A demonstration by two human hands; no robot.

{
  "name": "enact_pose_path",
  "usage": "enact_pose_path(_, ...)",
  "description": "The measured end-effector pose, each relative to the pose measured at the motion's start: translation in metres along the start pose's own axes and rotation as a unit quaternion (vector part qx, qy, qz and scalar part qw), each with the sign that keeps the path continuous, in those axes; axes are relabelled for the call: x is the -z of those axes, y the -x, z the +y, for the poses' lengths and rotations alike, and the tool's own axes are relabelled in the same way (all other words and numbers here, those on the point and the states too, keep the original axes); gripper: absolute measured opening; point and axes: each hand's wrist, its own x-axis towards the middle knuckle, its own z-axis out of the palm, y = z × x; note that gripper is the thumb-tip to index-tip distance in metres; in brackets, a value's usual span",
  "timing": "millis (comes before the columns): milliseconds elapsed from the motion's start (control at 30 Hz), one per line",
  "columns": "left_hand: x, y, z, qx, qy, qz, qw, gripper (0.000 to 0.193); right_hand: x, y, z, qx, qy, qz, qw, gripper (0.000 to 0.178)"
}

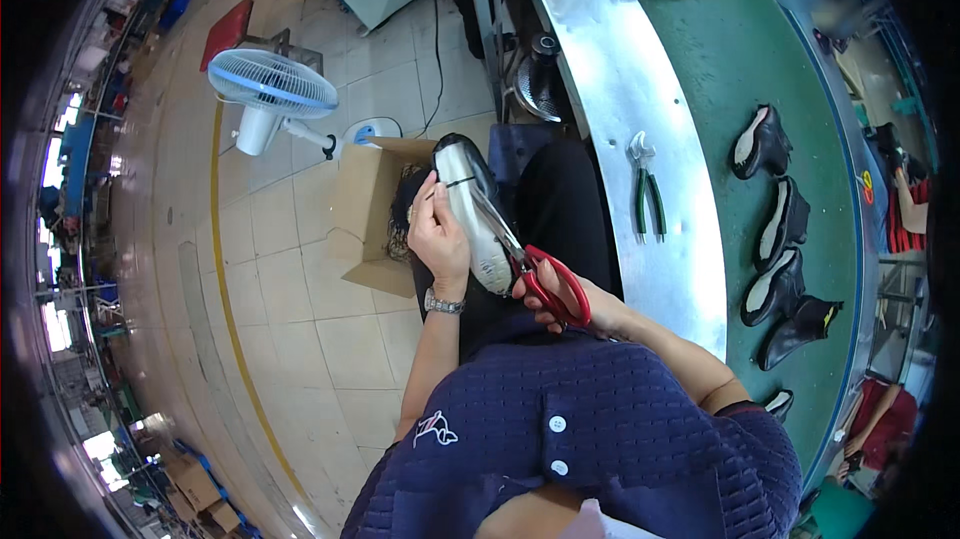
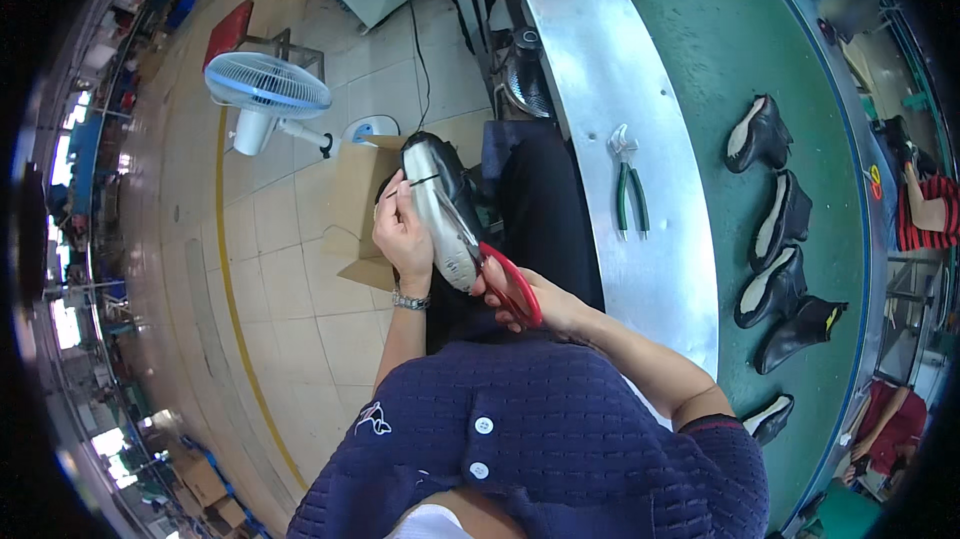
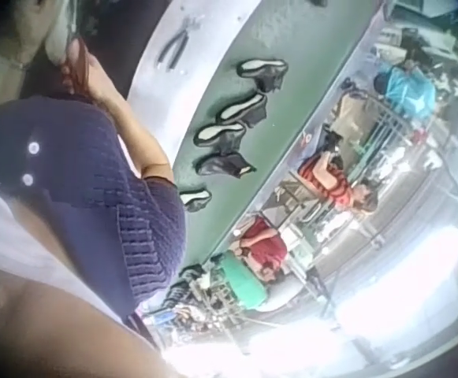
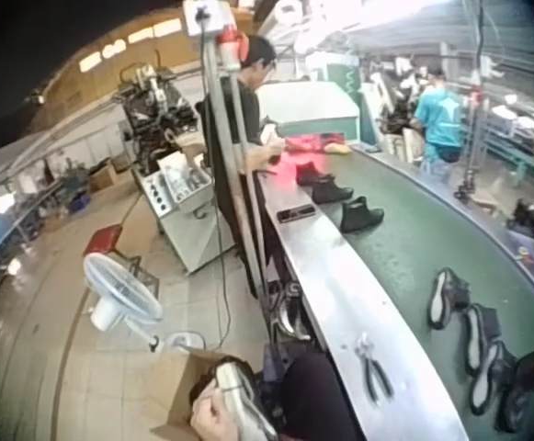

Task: Trimming and assembling shoe components on a factory line.

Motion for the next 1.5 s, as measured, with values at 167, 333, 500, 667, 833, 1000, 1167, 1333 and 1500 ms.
enact_pose_path(167, -0.002, 0.011, 0.007, -0.027, -0.01, -0.023, 0.999, 0.016, 0.013, -0.022, 0.014, 0.028, -0.078, -0.023, 0.996, 0.04)
enact_pose_path(333, 0.018, 0.022, -0.008, -0.02, -0.032, -0.056, 0.998, 0.019, 0.009, -0.056, 0.051, 0.143, 0.044, 0.02, 0.988, 0.051)
enact_pose_path(500, 0.012, 0.028, 0.003, -0.031, -0.015, 0.0, 0.999, 0.021, -0.006, -0.046, 0.048, 0.153, 0.212, 0.145, 0.954, 0.06)
enact_pose_path(667, 0.021, 0.013, 0.024, -0.068, 0.002, 0.04, 0.997, 0.023, -0.015, -0.03, 0.037, 0.129, 0.166, 0.15, 0.966, 0.059)
enact_pose_path(833, 0.075, -0.05, 0.084, -0.231, 0.061, 0.163, 0.957, 0.025, -0.004, -0.029, 0.048, 0.13, 0.011, 0.118, 0.984, 0.049)
enact_pose_path(1000, 0.116, -0.063, -0.01, -0.007, -0.204, -0.017, 0.979, 0.028, 0.056, 0.018, 0.047, 0.274, 0.266, 0.421, 0.823, 0.025)
enact_pose_path(1167, 0.101, -0.003, -0.064, 0.004, -0.315, -0.154, 0.936, 0.053, 0.131, 0.088, 0.085, 0.155, 0.417, 0.66, 0.605, 0.045)
enact_pose_path(1333, 0.041, 0.016, -0.004, -0.289, -0.204, -0.301, 0.885, 0.045, 0.167, 0.123, 0.129, 0.007, 0.438, 0.685, 0.583, 0.037)
enact_pose_path(1500, -0.039, 0.001, 0.038, -0.337, -0.105, -0.37, 0.859, 0.051, 0.156, 0.074, 0.072, 0.179, 0.457, 0.683, 0.541, 0.034)
